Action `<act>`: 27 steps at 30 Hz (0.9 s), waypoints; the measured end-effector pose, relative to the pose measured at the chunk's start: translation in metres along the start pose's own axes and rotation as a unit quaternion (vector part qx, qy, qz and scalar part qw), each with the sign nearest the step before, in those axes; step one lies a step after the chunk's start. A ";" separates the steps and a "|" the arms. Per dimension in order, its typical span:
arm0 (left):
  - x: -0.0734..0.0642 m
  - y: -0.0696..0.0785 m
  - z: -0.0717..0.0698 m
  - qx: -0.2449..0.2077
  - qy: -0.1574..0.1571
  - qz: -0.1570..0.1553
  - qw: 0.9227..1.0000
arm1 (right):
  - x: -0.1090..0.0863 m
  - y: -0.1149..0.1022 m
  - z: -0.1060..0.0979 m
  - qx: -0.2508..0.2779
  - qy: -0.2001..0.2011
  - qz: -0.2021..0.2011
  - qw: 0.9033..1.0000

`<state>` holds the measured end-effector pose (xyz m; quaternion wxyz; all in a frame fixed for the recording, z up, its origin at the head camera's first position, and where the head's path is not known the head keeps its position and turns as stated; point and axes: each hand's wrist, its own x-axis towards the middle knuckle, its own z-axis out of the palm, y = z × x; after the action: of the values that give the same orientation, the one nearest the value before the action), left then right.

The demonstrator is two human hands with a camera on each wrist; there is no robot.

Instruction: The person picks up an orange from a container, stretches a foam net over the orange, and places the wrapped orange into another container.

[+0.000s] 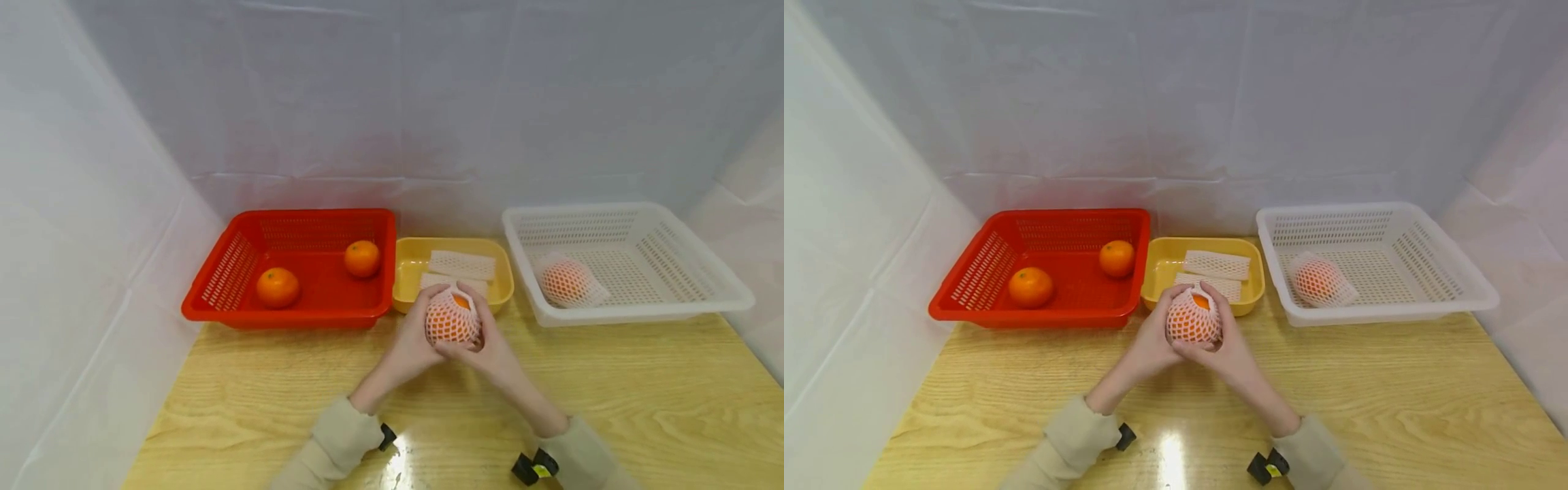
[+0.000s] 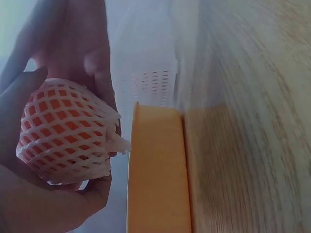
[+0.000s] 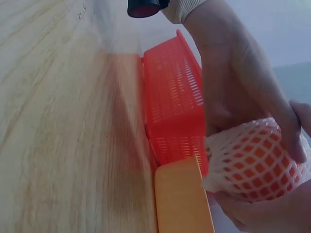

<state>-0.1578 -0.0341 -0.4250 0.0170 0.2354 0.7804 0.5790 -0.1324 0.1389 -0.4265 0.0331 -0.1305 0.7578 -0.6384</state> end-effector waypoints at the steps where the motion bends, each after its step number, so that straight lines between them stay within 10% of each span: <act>1: -0.001 0.001 0.002 0.017 -0.001 0.004 1.000 | 0.000 0.000 0.002 -0.010 0.009 0.000 1.000; 7: -0.004 0.006 0.006 0.073 -0.009 -0.001 0.997 | -0.001 -0.001 0.001 0.001 0.047 0.013 0.999; 16: -0.001 0.008 -0.005 0.025 -0.023 0.019 0.999 | -0.001 -0.011 -0.021 0.102 0.075 0.070 0.989; 27: 0.002 0.012 -0.029 0.012 0.056 0.072 0.996 | 0.003 -0.015 -0.060 0.188 0.125 0.028 0.974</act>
<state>-0.1642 -0.0569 -0.4044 -0.0709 0.2582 0.7678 0.5820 -0.1462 0.1938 -0.4006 -0.0199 -0.0200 0.6255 -0.7797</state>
